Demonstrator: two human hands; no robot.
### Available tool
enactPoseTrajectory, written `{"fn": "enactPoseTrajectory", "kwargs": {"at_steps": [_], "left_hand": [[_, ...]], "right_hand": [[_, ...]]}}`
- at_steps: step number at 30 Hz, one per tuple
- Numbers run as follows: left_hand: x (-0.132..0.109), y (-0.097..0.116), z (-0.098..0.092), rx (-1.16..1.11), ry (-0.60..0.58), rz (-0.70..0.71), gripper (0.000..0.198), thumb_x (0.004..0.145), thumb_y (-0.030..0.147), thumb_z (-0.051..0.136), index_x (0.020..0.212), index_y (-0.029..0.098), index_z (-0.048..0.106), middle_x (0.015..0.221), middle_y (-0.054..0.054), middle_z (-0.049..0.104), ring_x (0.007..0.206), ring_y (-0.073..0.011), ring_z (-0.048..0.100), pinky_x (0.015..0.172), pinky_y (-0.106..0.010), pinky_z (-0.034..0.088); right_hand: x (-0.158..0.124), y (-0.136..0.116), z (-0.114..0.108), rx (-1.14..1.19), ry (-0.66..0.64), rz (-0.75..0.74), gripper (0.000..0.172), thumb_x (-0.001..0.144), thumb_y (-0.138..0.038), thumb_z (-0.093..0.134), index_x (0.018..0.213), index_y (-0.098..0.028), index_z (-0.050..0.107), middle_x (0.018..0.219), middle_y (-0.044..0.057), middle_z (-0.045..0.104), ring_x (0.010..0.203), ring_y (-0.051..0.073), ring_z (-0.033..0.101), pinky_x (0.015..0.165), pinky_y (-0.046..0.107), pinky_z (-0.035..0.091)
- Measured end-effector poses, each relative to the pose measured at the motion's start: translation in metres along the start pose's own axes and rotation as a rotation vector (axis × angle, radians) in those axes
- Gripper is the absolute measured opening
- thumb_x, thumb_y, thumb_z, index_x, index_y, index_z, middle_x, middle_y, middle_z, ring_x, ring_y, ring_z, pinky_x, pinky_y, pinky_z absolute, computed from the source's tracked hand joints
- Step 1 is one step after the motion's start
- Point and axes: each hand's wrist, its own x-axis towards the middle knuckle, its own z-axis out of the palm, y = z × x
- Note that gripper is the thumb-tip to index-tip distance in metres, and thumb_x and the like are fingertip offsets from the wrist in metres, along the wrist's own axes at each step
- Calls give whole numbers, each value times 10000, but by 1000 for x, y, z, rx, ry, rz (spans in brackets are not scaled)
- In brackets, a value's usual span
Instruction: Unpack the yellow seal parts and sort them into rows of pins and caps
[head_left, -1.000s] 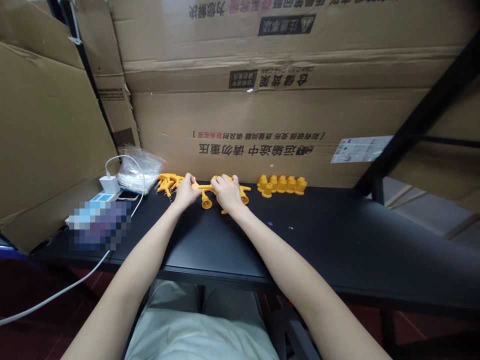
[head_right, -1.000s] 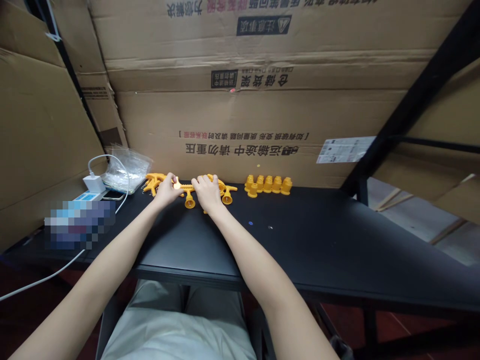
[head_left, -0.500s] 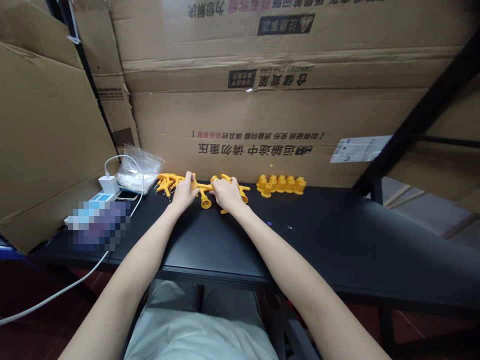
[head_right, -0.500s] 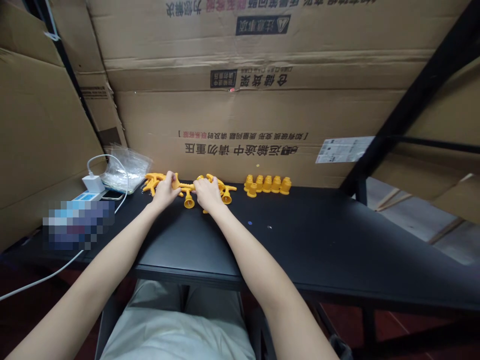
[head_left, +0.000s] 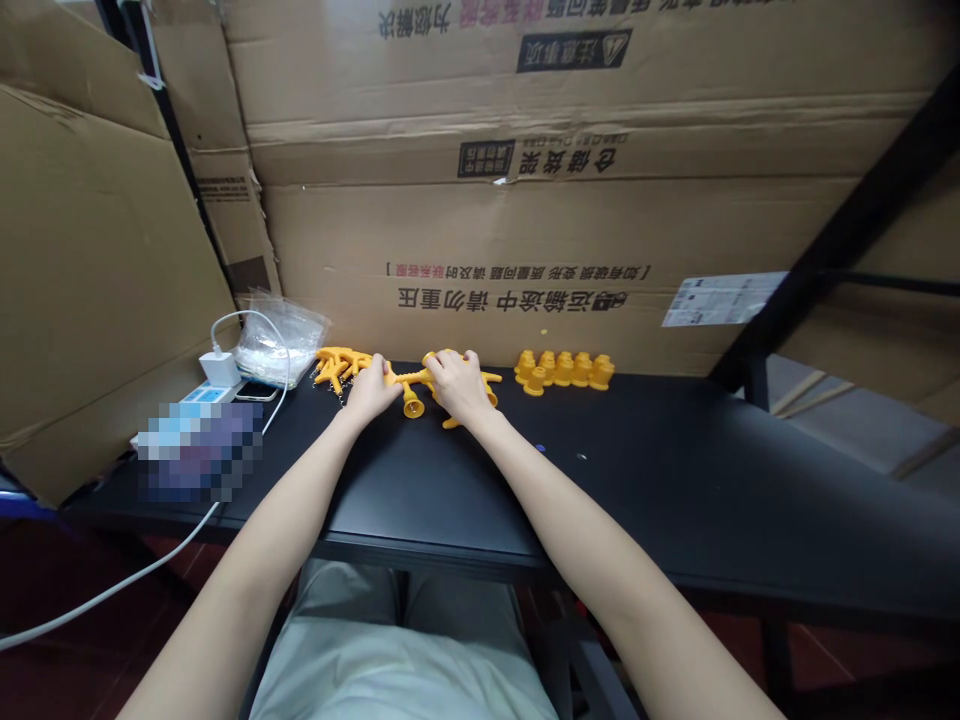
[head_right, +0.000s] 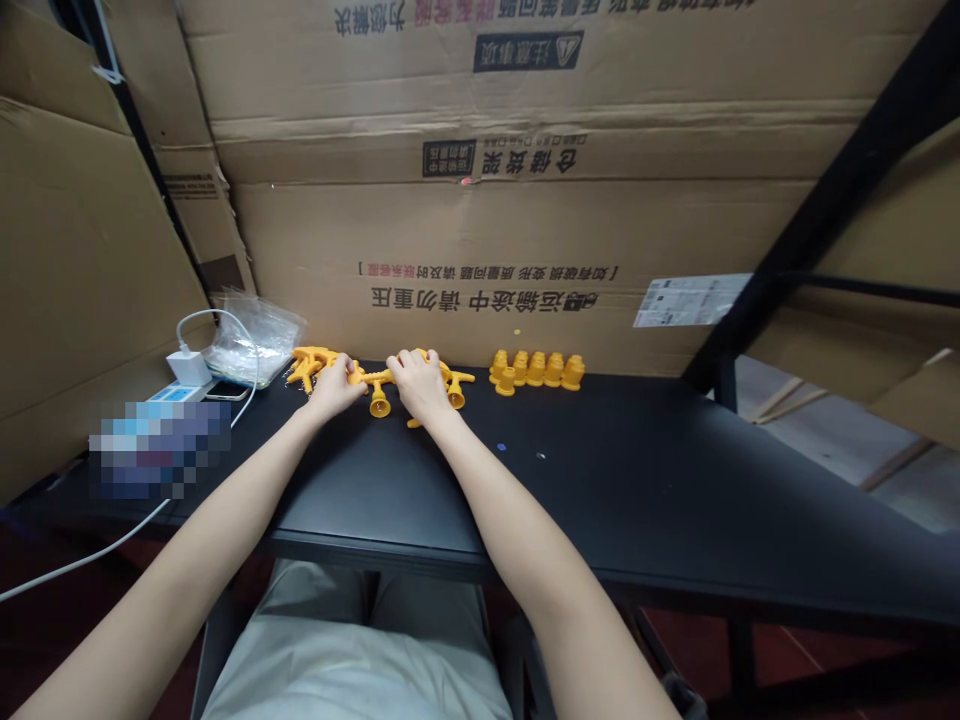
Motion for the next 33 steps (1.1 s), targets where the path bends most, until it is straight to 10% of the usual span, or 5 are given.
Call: {"fn": "enactPoseTrajectory", "kwargs": {"at_steps": [12, 33], "left_hand": [[-3, 6, -10, 384, -3, 71, 141, 829, 249, 507, 964, 216, 536, 893, -79, 690, 885, -240, 658, 735, -297, 436], [3, -14, -14, 401, 35, 2, 294, 851, 182, 441, 1119, 224, 554, 967, -114, 691, 935, -283, 650, 757, -336, 454]], "right_hand": [[-3, 1, 0, 143, -24, -45, 237, 906, -319, 478, 1019, -133, 572, 1003, 124, 632, 918, 254, 514, 802, 350, 277], [-4, 5, 3, 145, 47, 34, 187, 885, -199, 447, 1048, -160, 531, 1066, 130, 632, 992, 265, 508, 876, 388, 251]]}}
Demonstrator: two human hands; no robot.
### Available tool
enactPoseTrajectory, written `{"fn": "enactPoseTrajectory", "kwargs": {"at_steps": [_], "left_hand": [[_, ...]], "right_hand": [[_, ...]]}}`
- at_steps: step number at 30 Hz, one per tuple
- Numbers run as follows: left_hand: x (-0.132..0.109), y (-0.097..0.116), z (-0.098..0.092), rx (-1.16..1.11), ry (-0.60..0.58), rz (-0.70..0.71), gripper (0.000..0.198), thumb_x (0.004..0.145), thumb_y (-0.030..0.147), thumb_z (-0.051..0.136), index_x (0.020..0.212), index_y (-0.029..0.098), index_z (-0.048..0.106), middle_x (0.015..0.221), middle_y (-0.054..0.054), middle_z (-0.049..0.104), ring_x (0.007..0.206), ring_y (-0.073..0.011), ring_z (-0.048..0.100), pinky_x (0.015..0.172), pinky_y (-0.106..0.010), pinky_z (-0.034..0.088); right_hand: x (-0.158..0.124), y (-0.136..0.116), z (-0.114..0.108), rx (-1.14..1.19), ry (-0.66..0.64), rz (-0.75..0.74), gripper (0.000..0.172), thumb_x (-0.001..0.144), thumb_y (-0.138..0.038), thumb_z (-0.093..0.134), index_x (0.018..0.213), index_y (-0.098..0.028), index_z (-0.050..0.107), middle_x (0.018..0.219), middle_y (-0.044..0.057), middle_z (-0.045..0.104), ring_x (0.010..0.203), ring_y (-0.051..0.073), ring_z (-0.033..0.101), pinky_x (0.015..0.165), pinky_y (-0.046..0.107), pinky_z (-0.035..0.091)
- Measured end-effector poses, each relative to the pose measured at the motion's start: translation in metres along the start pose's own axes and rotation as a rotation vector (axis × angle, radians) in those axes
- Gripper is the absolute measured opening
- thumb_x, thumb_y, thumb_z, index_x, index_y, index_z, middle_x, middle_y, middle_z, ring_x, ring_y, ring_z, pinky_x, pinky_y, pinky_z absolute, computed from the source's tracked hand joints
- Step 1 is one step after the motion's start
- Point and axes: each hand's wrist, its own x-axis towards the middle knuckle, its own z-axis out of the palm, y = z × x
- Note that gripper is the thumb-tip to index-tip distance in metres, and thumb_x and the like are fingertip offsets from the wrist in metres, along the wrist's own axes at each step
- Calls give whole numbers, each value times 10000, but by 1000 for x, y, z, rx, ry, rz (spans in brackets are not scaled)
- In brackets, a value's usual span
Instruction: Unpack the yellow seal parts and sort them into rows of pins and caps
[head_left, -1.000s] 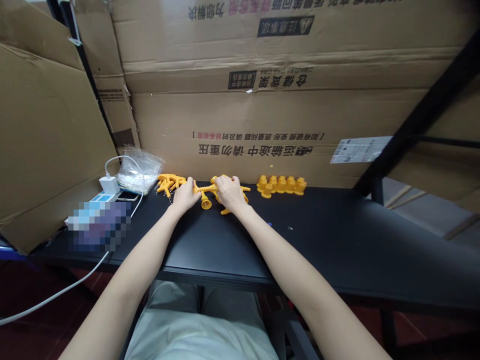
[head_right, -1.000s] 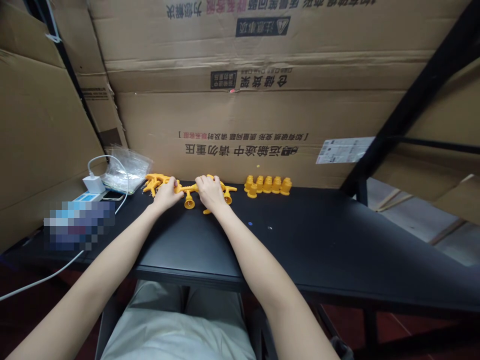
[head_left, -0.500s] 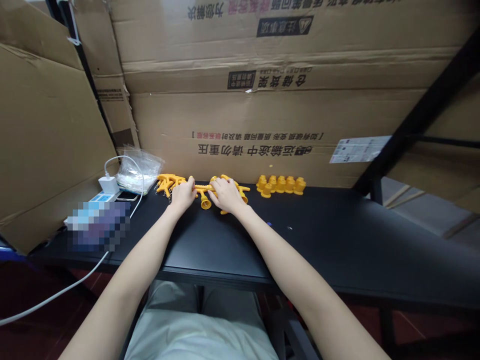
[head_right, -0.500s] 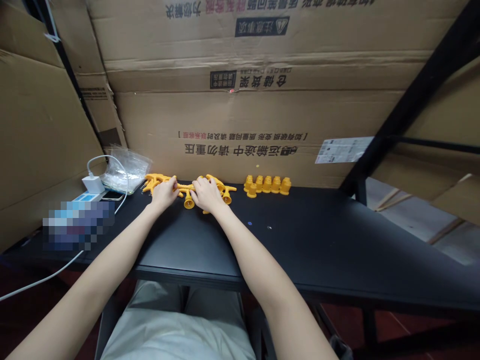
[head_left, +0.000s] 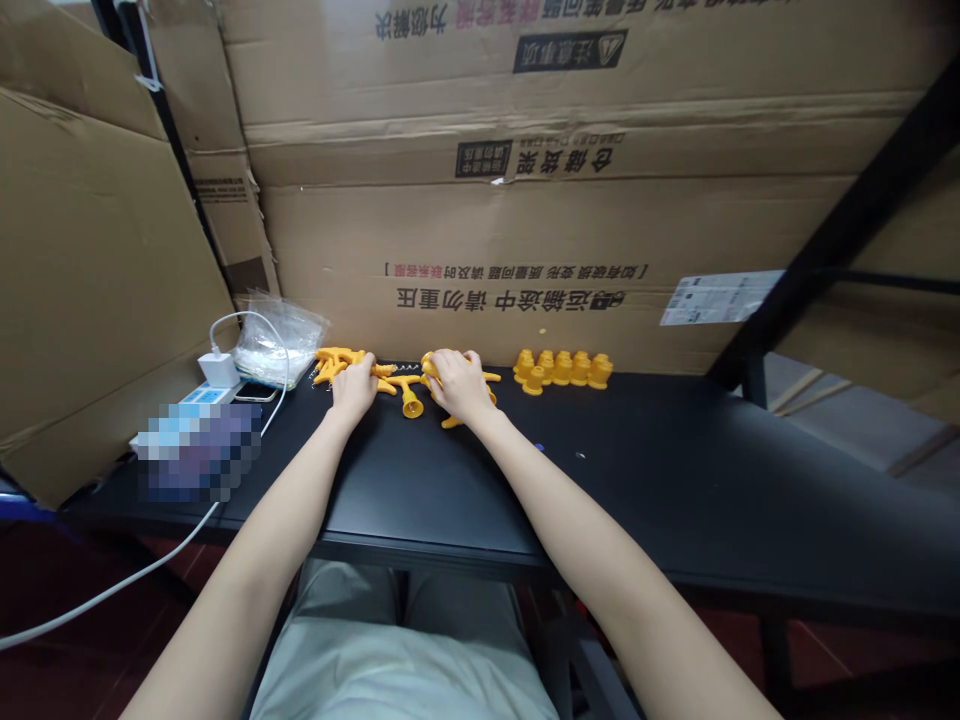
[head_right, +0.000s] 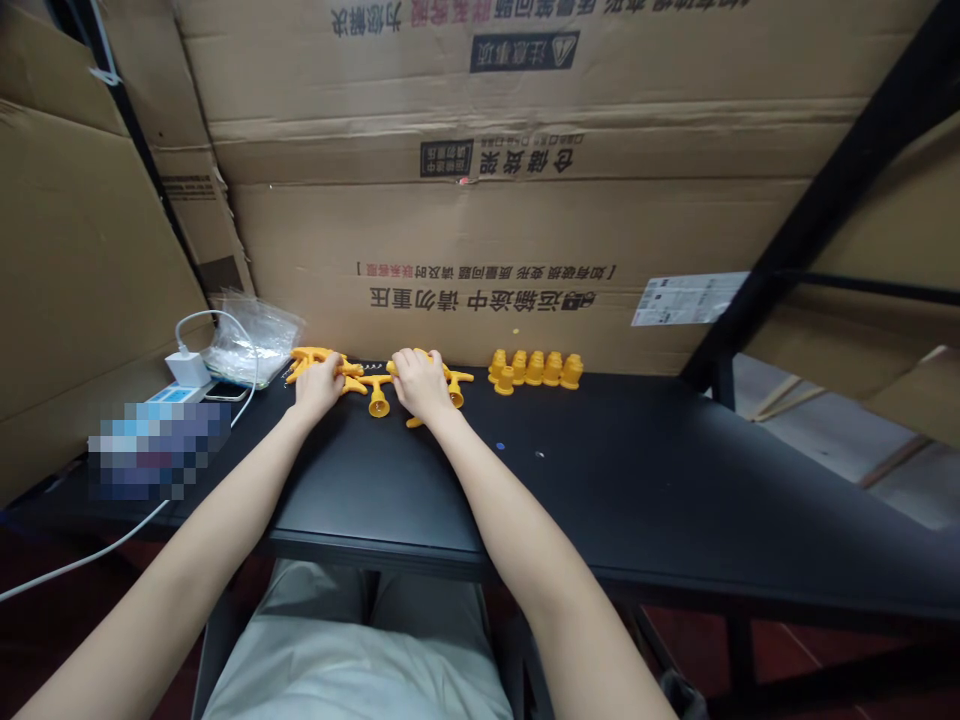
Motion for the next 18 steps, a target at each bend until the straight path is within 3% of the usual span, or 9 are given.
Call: {"fn": "enactPoseTrajectory", "kwargs": {"at_steps": [4, 9, 14, 18], "left_hand": [[4, -14, 8, -73, 49, -11, 299, 865, 199, 455, 1136, 230, 576, 1073, -108, 675, 998, -259, 625, 820, -327, 455], [9, -27, 18, -124, 123, 36, 481, 845, 114, 425, 1317, 187, 477, 1237, -132, 604, 1157, -251, 541, 980, -363, 400], [11, -33, 29, -168, 40, 26, 549, 835, 108, 376, 1375, 195, 430, 1361, -133, 523, 1302, -274, 425, 1081, -507, 291], [13, -34, 38, -220, -11, -42, 491, 906, 245, 319, 1385, 201, 420, 1408, -141, 478, 1366, -288, 341, 1111, -611, 157]], "right_hand": [[-2, 4, 5, 18, 3, 29, 178, 885, -219, 440, 1025, -162, 535, 1005, 127, 638, 948, 258, 510, 860, 378, 256], [-4, 7, 8, 34, -14, 57, 191, 889, -220, 437, 1032, -151, 541, 1009, 122, 638, 929, 248, 509, 854, 372, 250], [-4, 8, 9, 37, -8, 63, 192, 888, -228, 446, 1031, -147, 547, 1026, 119, 635, 939, 245, 505, 852, 368, 247], [-5, 9, 7, 26, 0, 83, 210, 901, -267, 432, 1021, -151, 558, 1011, 123, 632, 914, 249, 502, 853, 374, 249]]}}
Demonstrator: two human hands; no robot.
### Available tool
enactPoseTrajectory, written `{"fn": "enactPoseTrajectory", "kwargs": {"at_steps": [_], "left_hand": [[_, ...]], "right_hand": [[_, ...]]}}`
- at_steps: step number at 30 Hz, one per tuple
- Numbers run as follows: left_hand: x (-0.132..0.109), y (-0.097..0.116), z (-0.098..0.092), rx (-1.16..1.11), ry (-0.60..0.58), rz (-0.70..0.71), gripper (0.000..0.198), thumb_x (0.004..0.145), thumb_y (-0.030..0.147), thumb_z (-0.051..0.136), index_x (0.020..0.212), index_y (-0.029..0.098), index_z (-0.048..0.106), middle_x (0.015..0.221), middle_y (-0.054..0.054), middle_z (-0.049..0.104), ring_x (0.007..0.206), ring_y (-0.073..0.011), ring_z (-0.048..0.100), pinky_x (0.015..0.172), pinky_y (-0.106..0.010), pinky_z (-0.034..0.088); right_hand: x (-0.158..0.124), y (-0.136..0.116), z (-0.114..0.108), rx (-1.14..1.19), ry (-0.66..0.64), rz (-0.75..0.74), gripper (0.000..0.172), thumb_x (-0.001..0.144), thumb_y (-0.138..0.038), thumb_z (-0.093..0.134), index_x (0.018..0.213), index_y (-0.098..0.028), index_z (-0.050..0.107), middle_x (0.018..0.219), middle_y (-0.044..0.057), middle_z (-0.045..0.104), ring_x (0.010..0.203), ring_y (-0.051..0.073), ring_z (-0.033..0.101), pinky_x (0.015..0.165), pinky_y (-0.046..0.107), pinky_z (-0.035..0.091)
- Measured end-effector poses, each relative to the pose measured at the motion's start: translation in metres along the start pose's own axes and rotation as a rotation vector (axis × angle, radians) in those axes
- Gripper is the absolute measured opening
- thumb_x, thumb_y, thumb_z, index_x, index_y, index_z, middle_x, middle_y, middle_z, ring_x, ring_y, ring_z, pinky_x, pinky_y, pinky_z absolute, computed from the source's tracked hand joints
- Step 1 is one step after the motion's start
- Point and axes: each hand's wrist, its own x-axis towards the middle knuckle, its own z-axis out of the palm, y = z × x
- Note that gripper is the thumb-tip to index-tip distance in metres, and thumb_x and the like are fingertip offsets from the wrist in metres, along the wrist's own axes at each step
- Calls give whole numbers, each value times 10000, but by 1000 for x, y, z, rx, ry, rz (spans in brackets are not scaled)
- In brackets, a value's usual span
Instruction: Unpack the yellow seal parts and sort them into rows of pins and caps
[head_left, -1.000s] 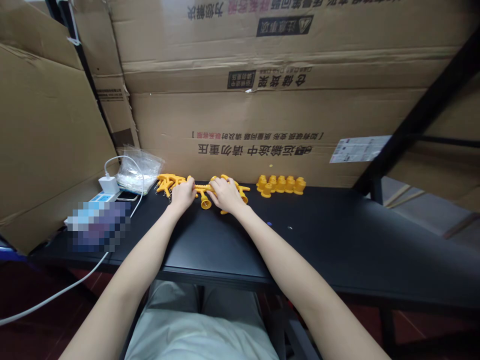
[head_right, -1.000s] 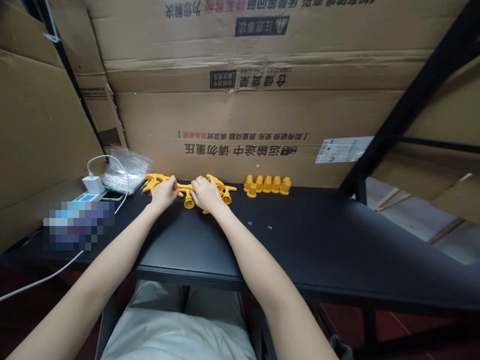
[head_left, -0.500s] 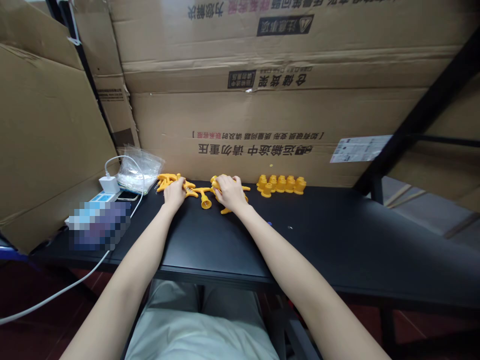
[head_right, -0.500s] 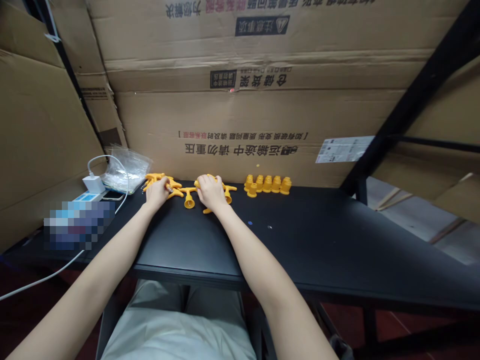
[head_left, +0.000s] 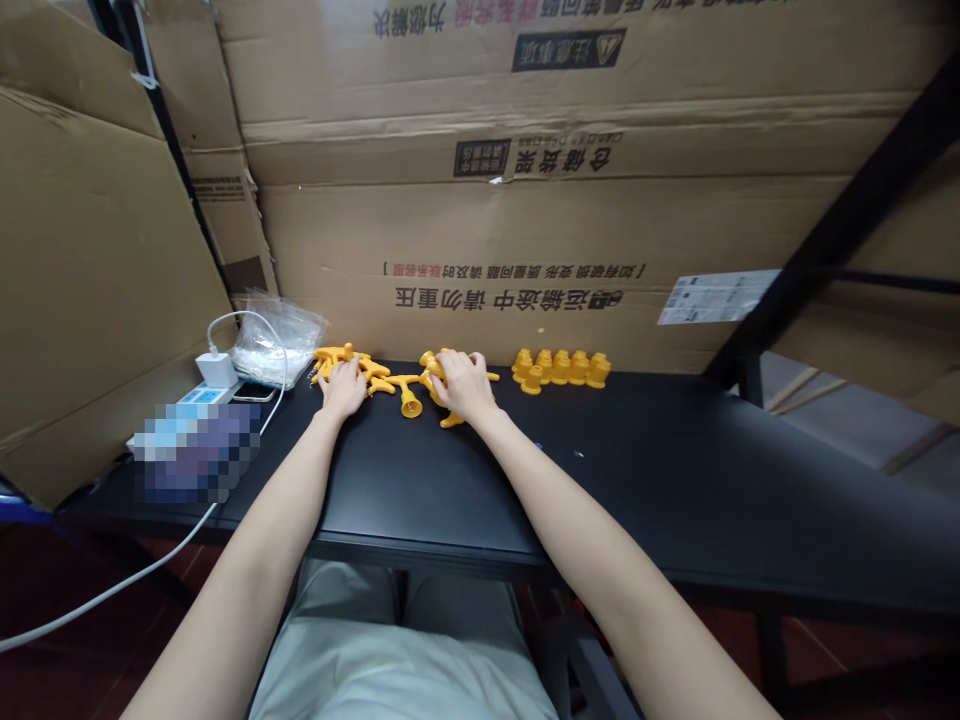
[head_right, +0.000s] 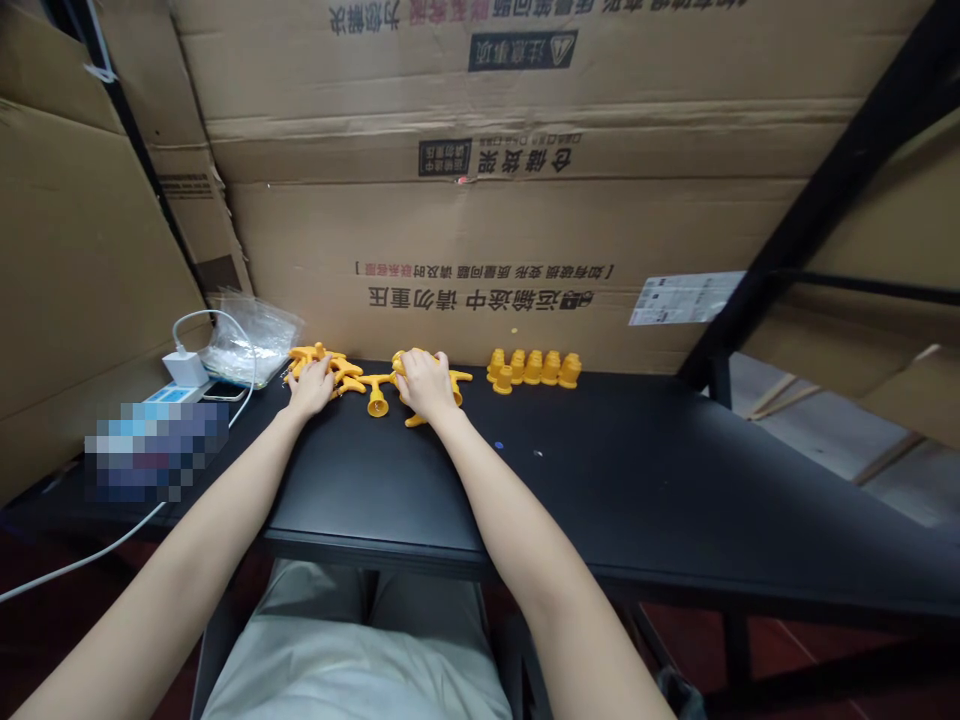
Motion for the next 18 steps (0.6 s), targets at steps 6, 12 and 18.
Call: {"fn": "enactPoseTrajectory", "kwargs": {"at_steps": [6, 12, 18], "left_hand": [[5, -5, 9, 57, 47, 7, 461, 927, 321, 340, 1343, 180, 479, 1309, -188, 514, 1300, -321, 406, 1069, -541, 289], [12, -13, 13, 14, 126, 39, 371, 901, 181, 365, 1171, 152, 618, 1289, -167, 512, 1201, -274, 504, 1023, -425, 392], [14, -14, 17, -11, 74, 64, 385, 845, 148, 395, 1157, 160, 619, 1388, -141, 497, 1325, -270, 406, 1090, -476, 325]], "right_hand": [[2, 6, -5, 8, 49, 53, 236, 895, -286, 441, 1040, -150, 569, 999, 120, 632, 927, 255, 515, 871, 392, 259], [4, 28, -18, 85, 245, 207, 249, 889, -340, 442, 1024, -170, 565, 998, 124, 634, 925, 258, 528, 856, 382, 286], [-11, 73, -41, 62, 321, 512, 281, 871, -378, 445, 1020, -164, 551, 1009, 142, 585, 952, 272, 507, 838, 393, 332]]}}
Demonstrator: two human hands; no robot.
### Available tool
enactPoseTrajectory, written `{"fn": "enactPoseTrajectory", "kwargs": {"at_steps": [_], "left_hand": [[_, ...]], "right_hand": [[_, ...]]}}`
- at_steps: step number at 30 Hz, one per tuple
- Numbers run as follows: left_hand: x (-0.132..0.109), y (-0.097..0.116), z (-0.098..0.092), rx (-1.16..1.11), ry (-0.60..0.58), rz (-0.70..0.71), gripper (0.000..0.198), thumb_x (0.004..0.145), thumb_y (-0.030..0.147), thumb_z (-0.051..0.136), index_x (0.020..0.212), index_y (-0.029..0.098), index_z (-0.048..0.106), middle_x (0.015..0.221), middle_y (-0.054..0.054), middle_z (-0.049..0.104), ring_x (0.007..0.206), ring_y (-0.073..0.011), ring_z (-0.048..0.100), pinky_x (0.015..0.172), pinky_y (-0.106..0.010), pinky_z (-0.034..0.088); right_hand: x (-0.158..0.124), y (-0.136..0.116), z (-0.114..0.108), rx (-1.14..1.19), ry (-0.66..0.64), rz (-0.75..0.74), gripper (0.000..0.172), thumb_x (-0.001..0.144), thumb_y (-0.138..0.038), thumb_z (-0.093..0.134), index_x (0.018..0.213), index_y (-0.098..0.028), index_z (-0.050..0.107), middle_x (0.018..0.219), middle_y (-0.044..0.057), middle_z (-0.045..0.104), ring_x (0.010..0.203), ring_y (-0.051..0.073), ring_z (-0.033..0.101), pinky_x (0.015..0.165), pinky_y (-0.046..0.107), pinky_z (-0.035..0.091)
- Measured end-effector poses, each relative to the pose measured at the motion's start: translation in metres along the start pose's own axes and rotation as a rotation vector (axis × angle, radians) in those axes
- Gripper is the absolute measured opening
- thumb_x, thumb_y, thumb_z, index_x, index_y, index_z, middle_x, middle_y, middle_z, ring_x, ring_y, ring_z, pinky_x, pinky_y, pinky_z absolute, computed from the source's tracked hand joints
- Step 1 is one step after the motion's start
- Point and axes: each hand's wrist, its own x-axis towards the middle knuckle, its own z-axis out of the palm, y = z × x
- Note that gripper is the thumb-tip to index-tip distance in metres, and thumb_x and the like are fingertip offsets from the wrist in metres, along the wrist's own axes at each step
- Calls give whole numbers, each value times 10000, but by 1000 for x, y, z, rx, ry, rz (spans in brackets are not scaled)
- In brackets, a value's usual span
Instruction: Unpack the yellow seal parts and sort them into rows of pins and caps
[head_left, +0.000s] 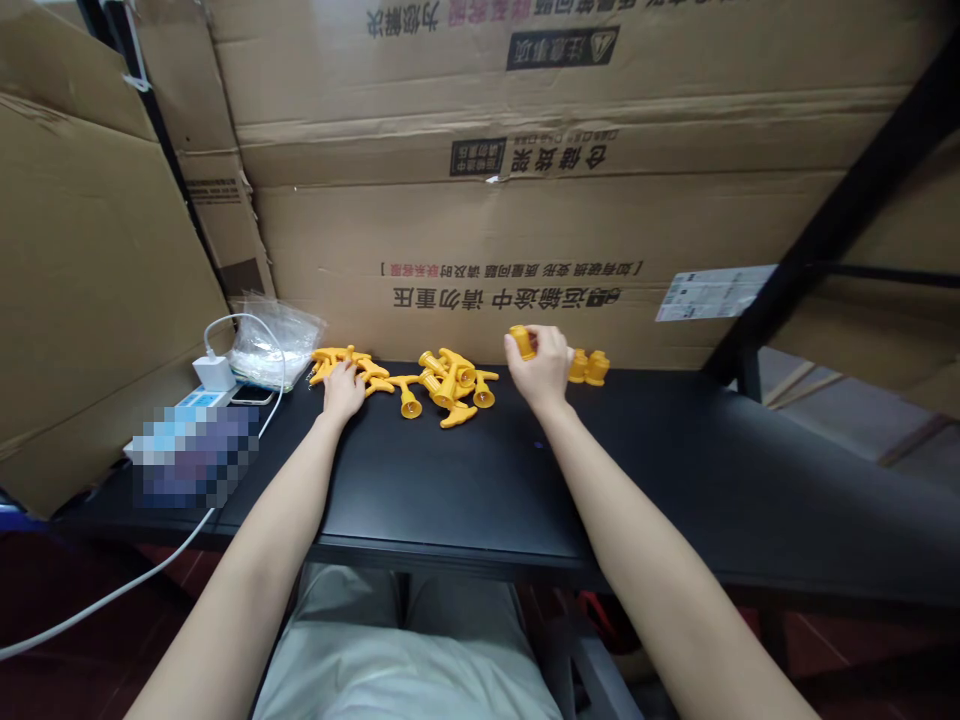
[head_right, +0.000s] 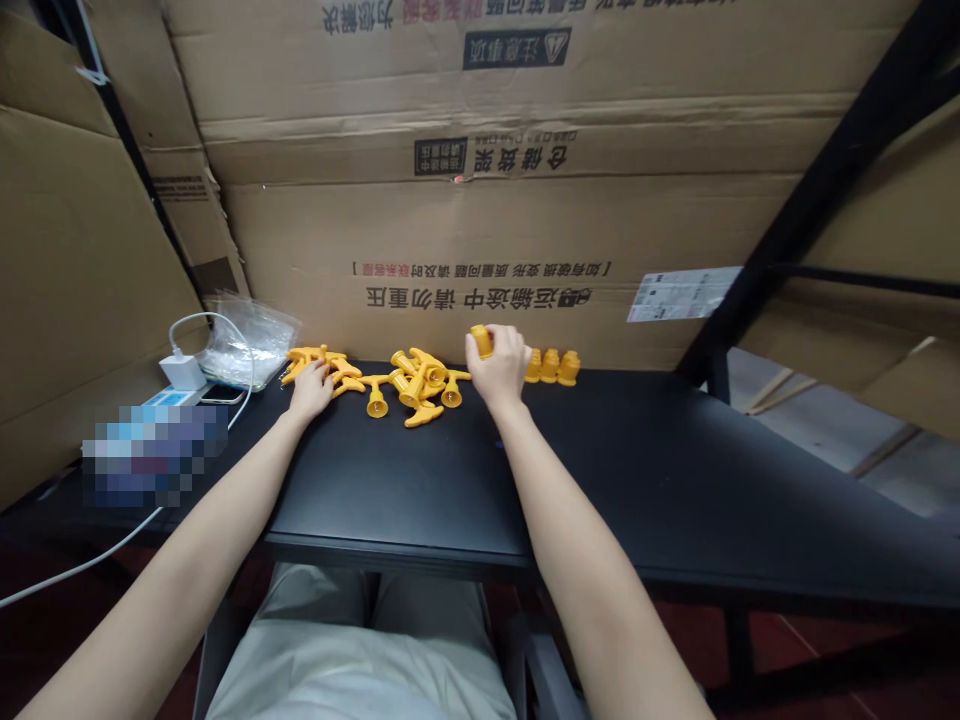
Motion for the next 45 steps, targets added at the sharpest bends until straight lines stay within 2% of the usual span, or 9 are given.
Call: {"fn": "enactPoseTrajectory", "kwargs": {"at_steps": [4, 9, 18, 23, 27, 33, 37, 40, 45], "left_hand": [[1, 0, 2, -17, -28, -26, 464, 765, 66, 418, 1175, 151, 618, 1442, -128, 450, 1368, -263, 354, 1125, -488, 280], [2, -3, 4, -48, -14, -18, 530, 699, 21, 436, 1169, 171, 630, 1416, -93, 484, 1364, -238, 359, 1135, -465, 290], [2, -2, 3, -32, 13, 31, 398, 794, 78, 394, 1082, 146, 662, 1330, -121, 559, 1310, -212, 424, 1121, -410, 324], [2, -3, 2, -10, 13, 35, 402, 766, 63, 407, 1066, 135, 665, 1314, -130, 564, 1286, -225, 447, 1111, -406, 339], [1, -2, 2, -20, 39, 32, 411, 743, 69, 440, 1080, 152, 660, 1271, -120, 590, 1243, -248, 483, 1105, -445, 341], [0, 7, -1, -21, 109, 151, 338, 763, 61, 439, 986, 164, 672, 1214, -118, 607, 1189, -265, 523, 1105, -510, 308], [-4, 18, -3, -16, 44, 289, 352, 754, 28, 431, 946, 180, 683, 1181, -100, 618, 1186, -237, 526, 1133, -512, 261], [-9, 26, -4, -13, -77, 399, 384, 768, 38, 436, 1014, 202, 681, 1234, -86, 594, 1227, -225, 495, 1134, -520, 256], [-21, 45, -4, 30, -292, 449, 428, 800, 82, 479, 1172, 239, 621, 1435, -92, 449, 1393, -290, 304, 1116, -612, 217]], "right_hand": [[7, 33, -7, -141, 41, 178, 293, 854, -392, 437, 992, -163, 557, 1055, 179, 553, 1007, 313, 466, 843, 456, 335], [4, 61, -3, -242, -29, 324, 297, 816, -368, 455, 920, -136, 608, 971, 189, 588, 973, 328, 481, 851, 513, 325], [-2, 59, -4, -366, -339, 517, 247, 839, -340, 500, 895, -148, 646, 915, 147, 616, 1000, 297, 540, 869, 474, 308], [-7, 71, 3, -343, -368, 567, 193, 842, -323, 529, 861, -163, 636, 936, 156, 630, 1016, 303, 551, 891, 502, 296], [-11, 83, 12, -236, -347, 679, 180, 797, -246, 561, 943, -179, 641, 1017, 154, 653, 1045, 293, 567, 936, 511, 291], [-14, 89, 16, -136, -313, 760, 234, 750, -187, 542, 973, -202, 610, 1018, 114, 660, 1032, 277, 572, 966, 506, 282], [-14, 82, 14, -125, -190, 658, 228, 762, -151, 445, 960, -166, 558, 1026, 125, 620, 1002, 256, 554, 924, 467, 310], [-11, 70, 13, -103, -59, 475, 247, 743, -126, 401, 954, -156, 527, 1046, 140, 595, 996, 262, 529, 884, 455, 332], [-10, 29, 16, -31, -10, 85, 200, 766, -131, 405, 922, -163, 526, 976, 148, 596, 952, 279, 525, 836, 430, 346]]}}
